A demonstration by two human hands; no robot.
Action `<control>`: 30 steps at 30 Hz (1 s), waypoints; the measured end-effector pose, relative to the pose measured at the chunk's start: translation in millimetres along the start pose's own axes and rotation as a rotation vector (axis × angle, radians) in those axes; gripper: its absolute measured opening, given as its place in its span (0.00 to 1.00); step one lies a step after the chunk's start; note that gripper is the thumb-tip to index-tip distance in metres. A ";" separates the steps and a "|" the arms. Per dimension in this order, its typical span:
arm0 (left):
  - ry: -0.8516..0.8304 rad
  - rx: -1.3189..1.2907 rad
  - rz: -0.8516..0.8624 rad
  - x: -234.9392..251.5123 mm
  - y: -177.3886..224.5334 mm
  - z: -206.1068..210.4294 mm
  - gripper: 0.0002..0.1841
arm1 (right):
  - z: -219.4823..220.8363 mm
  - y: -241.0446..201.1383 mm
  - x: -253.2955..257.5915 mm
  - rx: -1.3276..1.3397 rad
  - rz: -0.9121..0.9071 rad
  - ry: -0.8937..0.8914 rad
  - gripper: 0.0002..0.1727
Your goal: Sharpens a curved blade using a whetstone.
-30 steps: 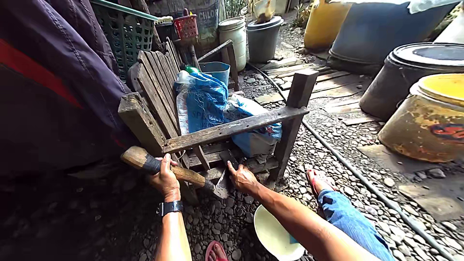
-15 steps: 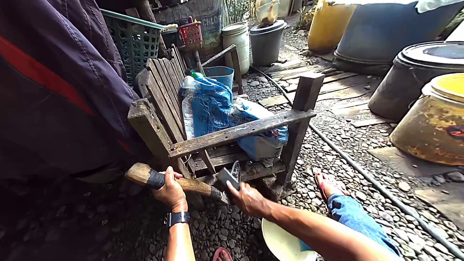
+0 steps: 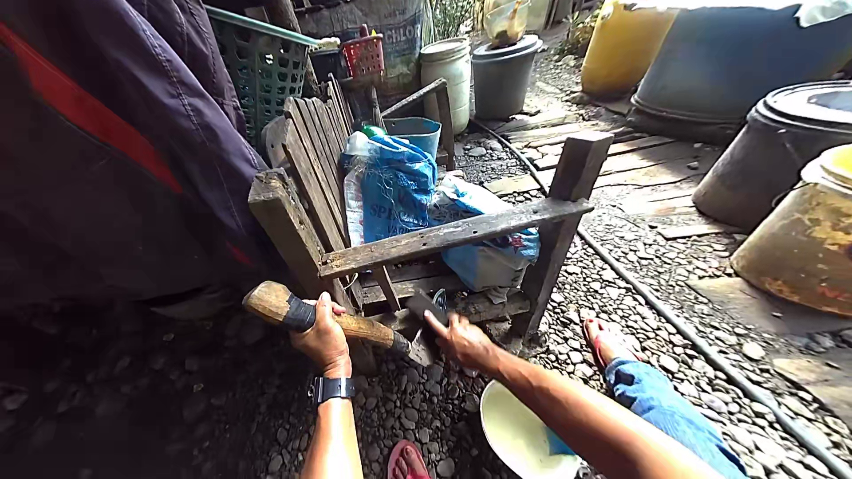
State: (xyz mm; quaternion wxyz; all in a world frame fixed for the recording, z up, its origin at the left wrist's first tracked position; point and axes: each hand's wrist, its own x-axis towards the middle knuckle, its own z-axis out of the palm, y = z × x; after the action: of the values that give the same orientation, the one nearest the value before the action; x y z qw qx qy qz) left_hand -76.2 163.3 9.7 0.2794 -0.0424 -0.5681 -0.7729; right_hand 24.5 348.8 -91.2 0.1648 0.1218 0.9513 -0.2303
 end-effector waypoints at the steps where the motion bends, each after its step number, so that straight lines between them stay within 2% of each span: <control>1: -0.006 0.009 0.002 -1.7 1.5 -0.6 0.07 | -9.4 -1.2 11.1 0.026 0.050 0.020 0.38; 4: -0.016 0.025 0.009 -6.5 5.9 3.9 0.06 | -23.9 -12.1 23.5 0.052 0.156 0.006 0.38; 9: 0.016 0.029 -0.014 1.2 4.7 5.2 0.07 | 14.2 -8.4 -25.0 -0.020 -0.088 -0.076 0.37; 11: 0.013 0.012 -0.025 1.9 2.9 4.5 0.08 | 5.2 -4.5 -16.6 -0.023 -0.038 -0.033 0.38; 15: -0.052 -0.033 -0.006 -5.2 8.0 4.8 0.07 | -29.6 -8.1 26.5 0.009 0.182 0.041 0.37; 18: -0.083 -0.039 0.027 -6.9 7.3 4.4 0.06 | -8.5 -6.6 6.2 0.000 0.083 0.033 0.37; 20: -0.075 -0.036 0.026 -5.4 7.5 6.9 0.06 | 9.4 -2.2 -16.6 -0.035 -0.006 -0.034 0.38; 22: -0.063 -0.033 0.020 -5.8 8.0 5.9 0.07 | 13.8 3.1 -19.6 -0.058 -0.001 -0.030 0.38; 24: -0.059 -0.022 0.025 -9.5 10.2 4.1 0.07 | -1.5 4.6 -4.2 -0.025 0.059 0.027 0.38; 27: -0.054 0.004 0.030 -12.4 14.3 4.4 0.07 | -24.1 -6.7 15.8 -0.019 0.164 0.015 0.38; 30: -0.028 0.027 -0.003 -10.7 16.1 6.5 0.07 | 2.1 -10.7 -12.6 0.010 0.073 -0.002 0.39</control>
State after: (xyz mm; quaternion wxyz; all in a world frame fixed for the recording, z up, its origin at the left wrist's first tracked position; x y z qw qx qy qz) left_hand -61.2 170.1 21.6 0.2708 -0.0488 -0.5826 -0.7648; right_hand 33.2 336.6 -84.0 0.1732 0.1569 0.9450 -0.2290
